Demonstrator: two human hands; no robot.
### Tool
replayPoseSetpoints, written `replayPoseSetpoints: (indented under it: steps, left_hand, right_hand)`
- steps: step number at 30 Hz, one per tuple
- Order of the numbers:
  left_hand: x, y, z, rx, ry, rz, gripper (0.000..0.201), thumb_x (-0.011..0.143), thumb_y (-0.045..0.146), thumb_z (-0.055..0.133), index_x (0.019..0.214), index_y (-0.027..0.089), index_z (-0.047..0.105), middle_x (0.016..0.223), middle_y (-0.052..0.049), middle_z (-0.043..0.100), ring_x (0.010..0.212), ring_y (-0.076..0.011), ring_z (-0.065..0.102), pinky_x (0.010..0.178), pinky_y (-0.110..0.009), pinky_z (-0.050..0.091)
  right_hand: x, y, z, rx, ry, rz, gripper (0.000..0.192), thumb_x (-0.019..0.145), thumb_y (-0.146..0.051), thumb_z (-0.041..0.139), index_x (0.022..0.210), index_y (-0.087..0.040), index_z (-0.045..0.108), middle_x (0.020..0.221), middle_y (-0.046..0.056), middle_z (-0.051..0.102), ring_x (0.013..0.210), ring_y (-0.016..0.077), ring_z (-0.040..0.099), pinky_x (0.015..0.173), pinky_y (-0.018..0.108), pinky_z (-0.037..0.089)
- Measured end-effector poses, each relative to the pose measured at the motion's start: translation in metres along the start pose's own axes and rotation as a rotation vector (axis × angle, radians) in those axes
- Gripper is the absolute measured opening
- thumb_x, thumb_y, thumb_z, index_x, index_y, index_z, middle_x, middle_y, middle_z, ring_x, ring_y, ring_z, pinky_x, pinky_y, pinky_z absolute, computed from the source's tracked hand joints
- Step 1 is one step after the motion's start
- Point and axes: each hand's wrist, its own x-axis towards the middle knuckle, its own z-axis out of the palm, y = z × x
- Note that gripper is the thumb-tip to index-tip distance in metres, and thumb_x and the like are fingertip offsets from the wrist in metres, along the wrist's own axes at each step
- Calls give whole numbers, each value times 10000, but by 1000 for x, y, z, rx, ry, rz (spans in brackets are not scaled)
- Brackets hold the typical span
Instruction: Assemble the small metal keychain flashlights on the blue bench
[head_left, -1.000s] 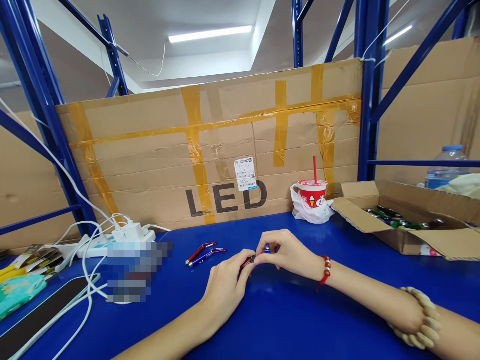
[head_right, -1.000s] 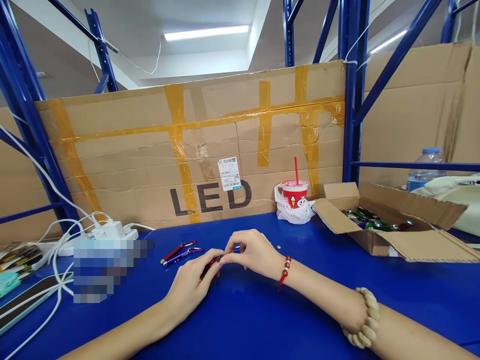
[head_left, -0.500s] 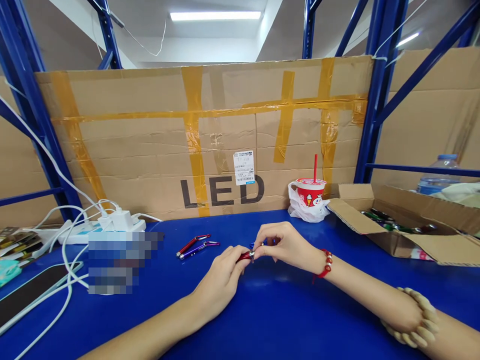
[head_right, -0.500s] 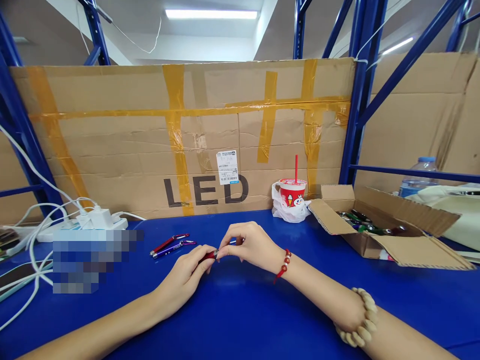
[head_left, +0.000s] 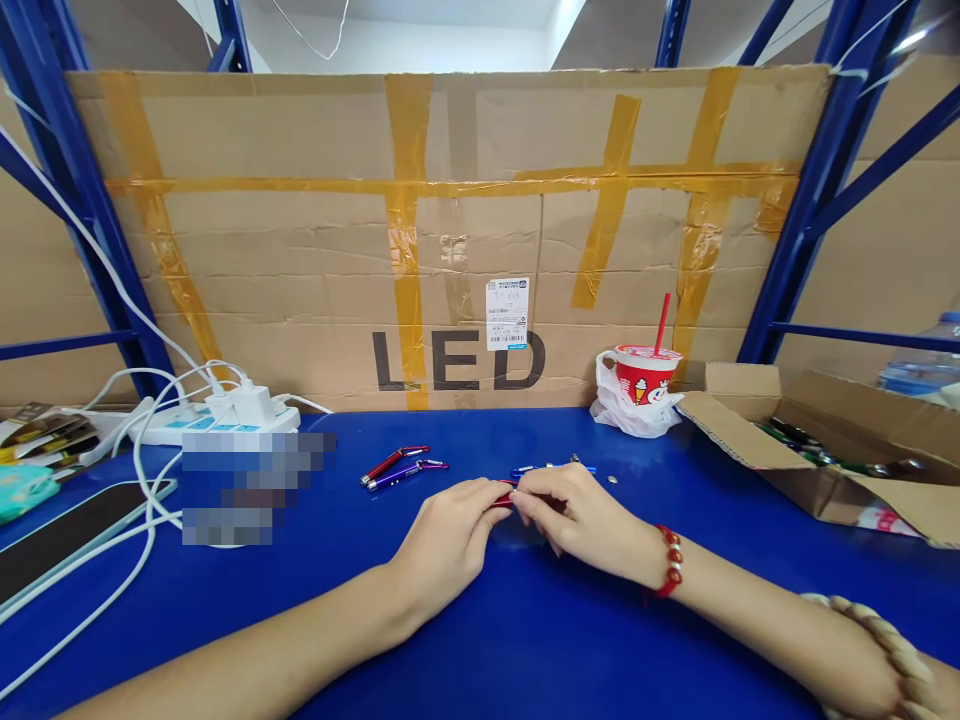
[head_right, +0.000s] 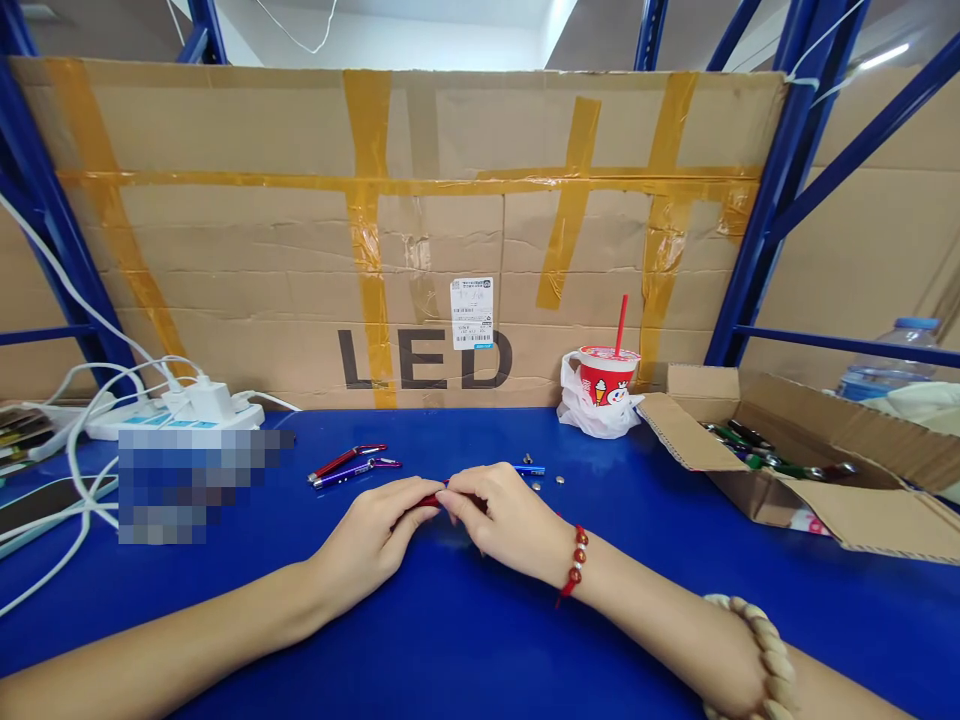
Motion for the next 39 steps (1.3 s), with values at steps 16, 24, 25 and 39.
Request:
replayPoseSetpoints:
  steps: [16,24,25,39]
  left_hand:
    - [4,6,-2,-58,-30,-154,219,886,177,335,796,200,533,807,11,587,709,-122,527,673,-218,389]
    - [5,4,-1,-81,-13,-219,211,891,221,319,831,190,519,667,18,519,615,-118,489,606,-214,352]
    - [5,4,-1,-85,-14,-215,210,892,225,317,825,190,513,668,18,518,616,-117,488,608,-213,350]
    - [6,4,-1,-143,-37,-166,205,893,240,331,831,187,519,678,21,517,617,-110,470,602,-207,342]
  right_hand:
    - [7,4,5,388,-53,345,489,717,-617,483,550,-157,494,368,-55,434,291,72,426,305,174,315]
    - [8,5,-17,-111,279,-31,268,714,-459,620,746,-199,676,686,7,624,537,91,501,497,210,381]
    - [8,6,-17,-126,265,-59,252,723,-449,617,771,-211,683,721,9,629,546,90,502,506,212,385]
    - [9,13,-19,-75,157,-58,276,740,-460,598,780,-203,690,759,10,618,452,53,492,456,201,388]
